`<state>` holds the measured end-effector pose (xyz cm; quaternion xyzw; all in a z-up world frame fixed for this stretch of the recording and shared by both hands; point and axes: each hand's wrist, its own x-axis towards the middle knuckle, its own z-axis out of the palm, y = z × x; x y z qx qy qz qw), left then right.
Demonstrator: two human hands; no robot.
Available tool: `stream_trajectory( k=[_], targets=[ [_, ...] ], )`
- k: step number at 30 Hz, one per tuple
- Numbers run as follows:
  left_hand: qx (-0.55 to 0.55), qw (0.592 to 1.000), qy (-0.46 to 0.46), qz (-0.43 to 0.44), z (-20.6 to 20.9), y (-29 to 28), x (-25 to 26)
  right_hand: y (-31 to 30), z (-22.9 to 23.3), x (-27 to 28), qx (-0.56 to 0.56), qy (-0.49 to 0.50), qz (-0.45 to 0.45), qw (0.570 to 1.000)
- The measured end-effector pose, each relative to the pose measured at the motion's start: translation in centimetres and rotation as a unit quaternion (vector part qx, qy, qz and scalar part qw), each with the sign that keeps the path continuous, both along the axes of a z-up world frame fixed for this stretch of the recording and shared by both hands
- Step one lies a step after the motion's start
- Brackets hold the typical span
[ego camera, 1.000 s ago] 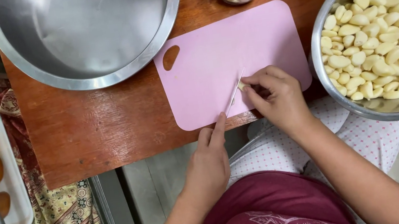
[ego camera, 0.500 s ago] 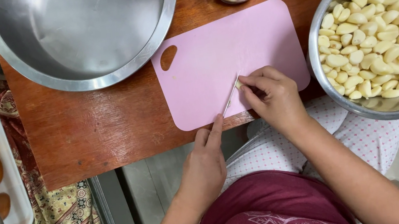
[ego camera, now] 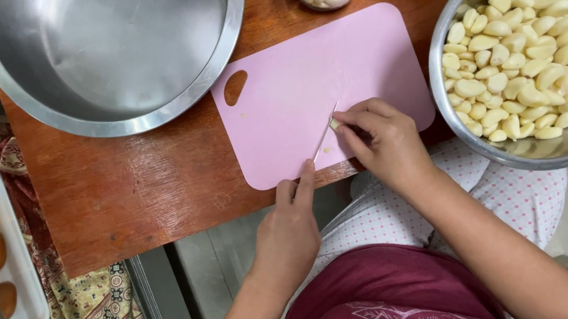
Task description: Sorting and trimming peeled garlic cloves using hands and a small knife
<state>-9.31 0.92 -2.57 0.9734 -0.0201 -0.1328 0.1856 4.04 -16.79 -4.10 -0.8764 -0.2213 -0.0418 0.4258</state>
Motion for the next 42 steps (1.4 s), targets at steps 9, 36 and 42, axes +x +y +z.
stream_trajectory(
  k=[9,36,42],
  targets=[
    [-0.012,0.989,-0.088,0.118,1.5,4.1,-0.6,-0.9,-1.4,-0.6,0.116,0.113,-0.004,0.987],
    [-0.146,0.977,-0.035,0.154,-0.1,5.6,-0.9,-8.7,9.2,-3.2,0.472,0.389,0.155,0.776],
    [-0.056,0.974,-0.169,0.143,-0.9,5.0,1.3,-16.7,14.2,2.3,-0.009,0.256,-0.063,0.965]
  ],
)
